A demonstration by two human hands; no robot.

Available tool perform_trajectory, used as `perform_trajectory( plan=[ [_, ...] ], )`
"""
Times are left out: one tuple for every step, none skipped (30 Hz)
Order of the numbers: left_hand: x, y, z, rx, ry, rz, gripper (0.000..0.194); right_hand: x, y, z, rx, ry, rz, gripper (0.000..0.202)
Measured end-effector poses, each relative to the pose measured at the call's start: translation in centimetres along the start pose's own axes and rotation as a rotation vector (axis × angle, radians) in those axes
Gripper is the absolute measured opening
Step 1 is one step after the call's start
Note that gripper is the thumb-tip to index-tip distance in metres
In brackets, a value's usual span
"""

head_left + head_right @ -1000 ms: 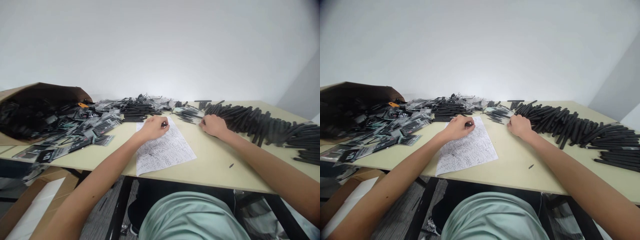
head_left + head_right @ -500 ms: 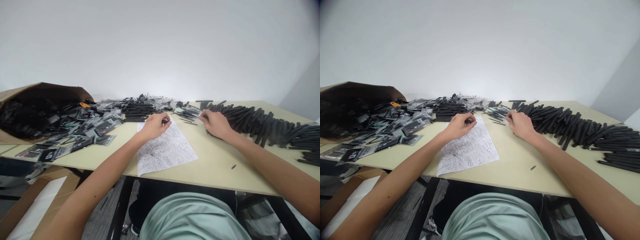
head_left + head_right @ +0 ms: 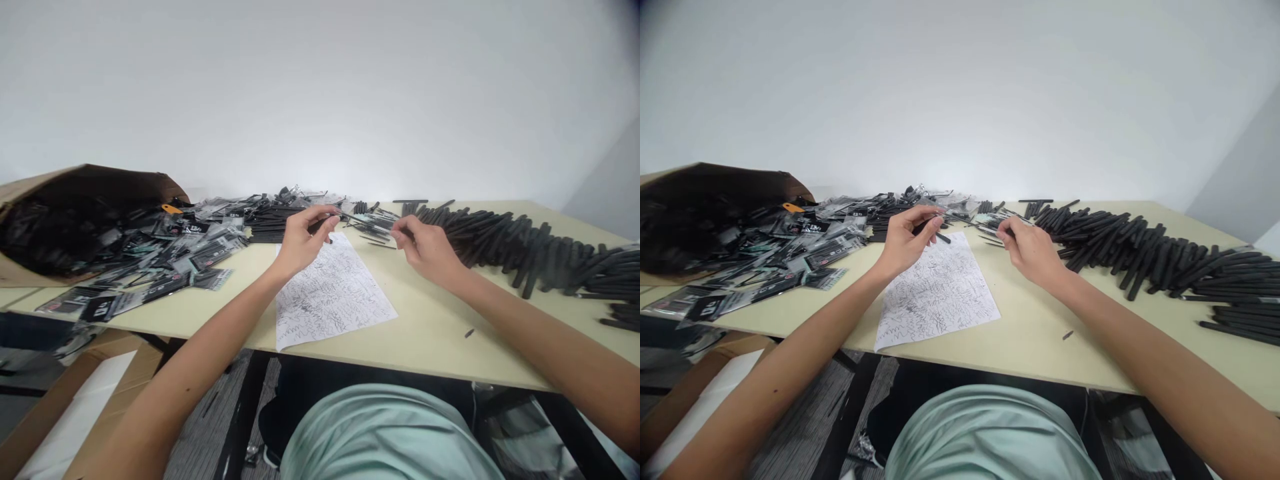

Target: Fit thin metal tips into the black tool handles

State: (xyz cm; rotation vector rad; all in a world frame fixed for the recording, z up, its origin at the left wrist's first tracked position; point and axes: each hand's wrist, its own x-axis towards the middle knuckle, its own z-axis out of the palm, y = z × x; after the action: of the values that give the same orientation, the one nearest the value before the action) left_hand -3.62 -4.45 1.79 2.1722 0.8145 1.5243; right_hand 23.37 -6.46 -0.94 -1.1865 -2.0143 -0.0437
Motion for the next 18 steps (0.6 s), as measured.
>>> perform_trajectory(
  plan=[
    [-0.02,-0.07,0.03,-0.002,0.001,0.001,0.025,-0.02,0.06,0.05,-0.002,-0.003,-0.001,0.016],
    [-0.05,-0.1,0.07,-0.003,-0.001,0.006,0.025,-0.03,0.1,0.1,-0.006,-0.007,0.001,0.015],
    [-0.07,-0.1,0.1,-0.006,-0.002,0.012,0.025,-0.05,0.11,0.15,-0.012,-0.012,0.004,0.015],
    [-0.1,-0.06,0.13,-0.01,-0.002,0.02,0.025,-0.07,0.11,0.2,-0.017,-0.018,0.009,0.014],
    [-0.12,-0.01,0.15,-0.013,-0.002,0.026,0.025,-0.08,0.11,0.24,-0.021,-0.025,0.013,0.014],
    [-0.13,0.04,0.16,-0.012,-0.002,0.032,0.025,-0.09,0.1,0.27,-0.023,-0.032,0.017,0.014],
    [-0.13,0.08,0.17,-0.008,0.0,0.036,0.025,-0.1,0.1,0.3,-0.024,-0.039,0.021,0.014],
    [-0.13,0.1,0.17,-0.005,0.001,0.038,0.025,-0.1,0.11,0.31,-0.024,-0.043,0.024,0.015],
    [-0.12,0.11,0.15,-0.001,0.003,0.037,0.025,-0.1,0.13,0.31,-0.024,-0.047,0.026,0.015],
    [-0.11,0.09,0.14,0.002,0.004,0.033,0.026,-0.1,0.15,0.3,-0.022,-0.049,0.029,0.015],
    [-0.11,0.06,0.12,0.005,0.005,0.027,0.026,-0.09,0.18,0.28,-0.02,-0.047,0.03,0.015],
    [-0.1,0.01,0.09,0.008,0.004,0.022,0.027,-0.09,0.23,0.26,-0.018,-0.045,0.03,0.015],
    [-0.09,-0.03,0.08,0.012,0.001,0.018,0.027,-0.09,0.28,0.23,-0.016,-0.041,0.03,0.015],
    [-0.09,-0.08,0.06,0.016,-0.003,0.017,0.027,-0.1,0.35,0.21,-0.013,-0.038,0.029,0.015],
    [-0.09,-0.11,0.05,0.021,-0.008,0.016,0.028,-0.11,0.44,0.2,-0.007,-0.036,0.026,0.015],
    [-0.08,-0.13,0.05,0.024,-0.012,0.017,0.028,-0.13,0.53,0.19,-0.001,-0.033,0.024,0.014],
    [-0.08,-0.14,0.05,0.025,-0.016,0.018,0.028,-0.14,0.63,0.19,0.006,-0.031,0.02,0.014],
    [-0.08,-0.13,0.06,0.028,-0.02,0.018,0.028,-0.16,0.74,0.19,0.013,-0.03,0.017,0.014]
  ],
)
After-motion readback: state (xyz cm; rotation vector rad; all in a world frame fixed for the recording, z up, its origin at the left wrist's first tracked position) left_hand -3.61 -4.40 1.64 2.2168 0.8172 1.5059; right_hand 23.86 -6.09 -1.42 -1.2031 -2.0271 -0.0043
